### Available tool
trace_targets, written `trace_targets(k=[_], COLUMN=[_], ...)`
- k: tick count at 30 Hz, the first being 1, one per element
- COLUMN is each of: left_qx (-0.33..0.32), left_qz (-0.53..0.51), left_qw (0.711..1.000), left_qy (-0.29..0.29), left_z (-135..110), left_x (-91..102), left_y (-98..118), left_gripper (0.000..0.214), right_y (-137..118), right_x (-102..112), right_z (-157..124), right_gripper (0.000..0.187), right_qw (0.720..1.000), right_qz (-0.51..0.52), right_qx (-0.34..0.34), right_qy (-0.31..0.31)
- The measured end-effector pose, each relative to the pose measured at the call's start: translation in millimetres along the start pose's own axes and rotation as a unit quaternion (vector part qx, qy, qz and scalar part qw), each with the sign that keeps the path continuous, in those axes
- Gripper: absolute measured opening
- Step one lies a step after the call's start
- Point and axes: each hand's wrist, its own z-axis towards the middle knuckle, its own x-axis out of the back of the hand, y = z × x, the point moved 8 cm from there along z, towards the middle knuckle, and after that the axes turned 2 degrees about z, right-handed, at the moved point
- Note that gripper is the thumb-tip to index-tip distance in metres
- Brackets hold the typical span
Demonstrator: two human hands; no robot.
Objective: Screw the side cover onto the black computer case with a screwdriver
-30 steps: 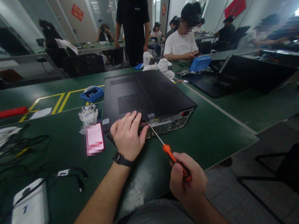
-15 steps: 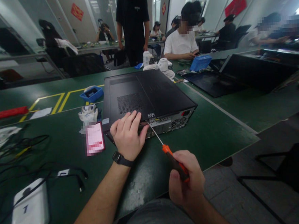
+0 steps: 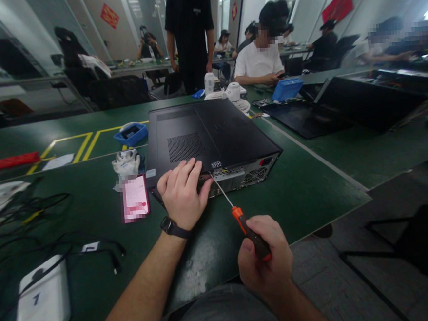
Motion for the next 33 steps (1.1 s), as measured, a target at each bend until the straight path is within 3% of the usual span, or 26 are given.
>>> trace_targets(k=[5,10,16,20,25,33], left_qx=[-0.002,0.007,0.001,0.001,0.006,0.001], left_qz=[0.001,-0.012,-0.001,-0.001,-0.008,-0.002], left_qw=[1.000,1.000,1.000,1.000,1.000,1.000], left_qy=[0.001,-0.006,0.000,-0.002,-0.005,0.000], left_z=[0,0,0,0,1,1], left_x=[0.7,-1.2,-0.4,-0.2,-0.2,0.3], left_y=[0,-1,0,0,0,0], left_gripper=[0.045,0.046,0.044,0.044,0.043,0.043], right_y=[5,2,6,2,-2,2], right_x=[0,0,2,1,0,-1], right_z=[-5,-2,-7,-2,3,2], right_gripper=[0.036,0.039,0.039,0.036,0.037,0.037], right_qw=[1.000,1.000,0.998,1.000,1.000,1.000], right_qz=[-0.014,0.019,-0.042,0.009,0.001,0.011], right_qx=[-0.026,0.006,-0.028,0.002,0.020,0.007], right_qy=[0.004,0.018,0.024,0.009,0.001,0.007])
